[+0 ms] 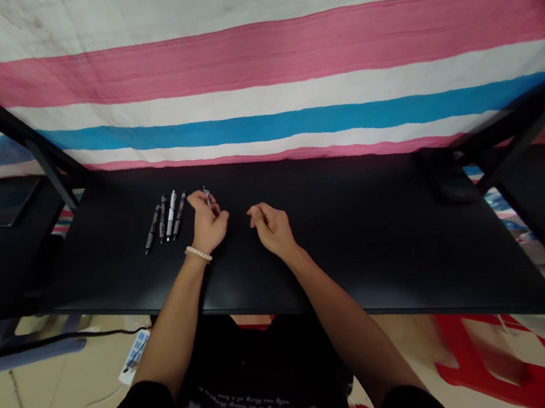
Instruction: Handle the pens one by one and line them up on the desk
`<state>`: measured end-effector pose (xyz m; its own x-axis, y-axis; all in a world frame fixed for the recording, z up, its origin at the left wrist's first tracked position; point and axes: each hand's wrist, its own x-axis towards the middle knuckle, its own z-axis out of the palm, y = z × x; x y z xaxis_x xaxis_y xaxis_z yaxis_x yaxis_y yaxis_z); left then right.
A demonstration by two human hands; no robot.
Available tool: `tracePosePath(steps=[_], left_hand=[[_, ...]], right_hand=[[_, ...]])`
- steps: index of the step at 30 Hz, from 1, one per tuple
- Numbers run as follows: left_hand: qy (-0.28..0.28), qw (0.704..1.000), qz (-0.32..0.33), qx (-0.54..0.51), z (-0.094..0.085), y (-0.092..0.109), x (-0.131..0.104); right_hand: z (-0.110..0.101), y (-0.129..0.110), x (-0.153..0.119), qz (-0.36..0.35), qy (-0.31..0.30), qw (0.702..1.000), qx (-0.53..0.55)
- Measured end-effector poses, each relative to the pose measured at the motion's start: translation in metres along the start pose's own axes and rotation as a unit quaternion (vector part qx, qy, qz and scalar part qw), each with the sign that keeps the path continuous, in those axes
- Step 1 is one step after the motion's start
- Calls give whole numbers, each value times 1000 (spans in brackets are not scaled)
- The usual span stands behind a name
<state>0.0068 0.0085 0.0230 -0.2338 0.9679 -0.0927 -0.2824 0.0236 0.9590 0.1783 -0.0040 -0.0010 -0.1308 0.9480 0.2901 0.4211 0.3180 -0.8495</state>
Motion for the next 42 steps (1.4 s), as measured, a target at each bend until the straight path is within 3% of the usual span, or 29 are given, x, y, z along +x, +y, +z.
tracePosePath(steps=[1, 3, 6, 9, 14, 20, 24, 27, 35, 42], left_hand=[[-14, 992, 63, 112, -3, -4, 0], [-54, 928, 180, 321, -9, -12, 2], [-52, 834, 234, 496, -17, -16, 5], [-16, 782, 224, 581, -24, -11, 8], [75, 733, 198, 647, -38, 7, 8], [172, 688, 68, 702, -71, 31, -2], [137, 679, 26, 721, -82, 34, -8], [96, 686, 41, 720, -74, 25, -11], [1, 709, 77, 701, -13, -5, -33], [-69, 767, 61, 634, 40, -22, -55]], right_hand=[[0, 1, 1, -2, -2, 1000, -8], [0, 3, 2, -4, -6, 1000, -18], [1, 7, 3, 2, -7, 1000, -19], [2, 9, 3, 4, -4, 1000, -12], [1, 9, 4, 4, -3, 1000, 5], [0, 4, 4, -6, -21, 1000, -4], [1, 2, 4, -11, -39, 998, -42], [2, 0, 4, -4, -49, 997, -65], [1, 1, 5, 0, -52, 995, -89], [4, 6, 7, 0, 8, 994, -108]])
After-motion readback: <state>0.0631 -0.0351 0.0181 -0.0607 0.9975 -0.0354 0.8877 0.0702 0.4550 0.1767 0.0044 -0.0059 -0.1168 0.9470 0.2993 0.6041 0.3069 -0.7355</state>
